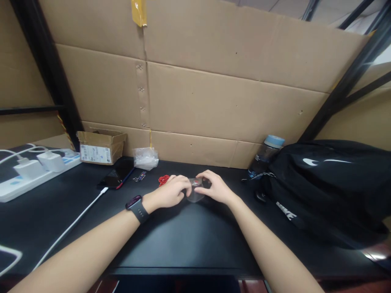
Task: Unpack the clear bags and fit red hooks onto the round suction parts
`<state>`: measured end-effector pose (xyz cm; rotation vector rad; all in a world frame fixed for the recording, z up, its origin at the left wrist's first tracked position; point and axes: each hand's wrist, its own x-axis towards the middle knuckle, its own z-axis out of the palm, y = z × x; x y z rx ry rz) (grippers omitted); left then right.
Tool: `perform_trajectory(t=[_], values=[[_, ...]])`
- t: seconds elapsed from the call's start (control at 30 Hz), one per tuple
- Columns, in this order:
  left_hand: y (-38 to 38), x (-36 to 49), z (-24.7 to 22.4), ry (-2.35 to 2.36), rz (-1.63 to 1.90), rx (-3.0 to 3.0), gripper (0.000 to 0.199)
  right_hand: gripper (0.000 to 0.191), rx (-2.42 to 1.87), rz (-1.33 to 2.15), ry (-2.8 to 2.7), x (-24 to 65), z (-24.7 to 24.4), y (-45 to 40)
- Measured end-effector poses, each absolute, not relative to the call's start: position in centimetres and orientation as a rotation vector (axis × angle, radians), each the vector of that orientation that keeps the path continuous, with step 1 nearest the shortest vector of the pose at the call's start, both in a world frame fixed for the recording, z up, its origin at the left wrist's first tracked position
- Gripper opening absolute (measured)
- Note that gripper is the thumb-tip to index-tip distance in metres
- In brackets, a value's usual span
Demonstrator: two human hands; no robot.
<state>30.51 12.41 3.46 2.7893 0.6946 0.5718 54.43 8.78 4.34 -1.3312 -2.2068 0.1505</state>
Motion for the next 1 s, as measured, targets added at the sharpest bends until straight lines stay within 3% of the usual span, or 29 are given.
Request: perform_trajectory(t=[0.1, 0.27, 0.43, 0.63, 0.77, 0.87, 1.0], values=[[13.0, 30.7, 3.0, 0.934, 0.677, 2.781, 0.032, 0.017, -1.320, 0.188, -2.166, 55.6, 4.7, 8.9], [12.7, 31.7, 2.1, 1.023, 0.789, 2.813, 0.013, 0.021, -1.427, 0.102, -2.230, 55.9, 3.8, 9.4], [12.7, 32.0, 2.1, 1.159, 0.845, 2.665, 0.018, 0.002, -1.442, 0.097, -2.215, 55.9, 3.9, 9.4], [12.9, 31.6, 2.4, 1.308, 0.840, 2.470, 0.024, 0.008, -1.490, 0.212, -2.142, 55.8, 3.9, 9.3], [12.7, 31.9, 2.2, 1.342, 0.821, 2.507, 0.026, 0.023, -1.671, 0.053, -2.121, 55.0, 3.3, 9.2], [12.4, 32.1, 1.9, 1.391, 0.821, 2.555, 0.018, 0.002, -1.651, -0.119, -2.147, 54.5, 3.6, 8.9], [12.2, 32.3, 1.5, 1.240, 0.840, 2.662, 0.008, 0.038, -1.466, -0.139, -2.297, 53.8, 4.2, 8.1]])
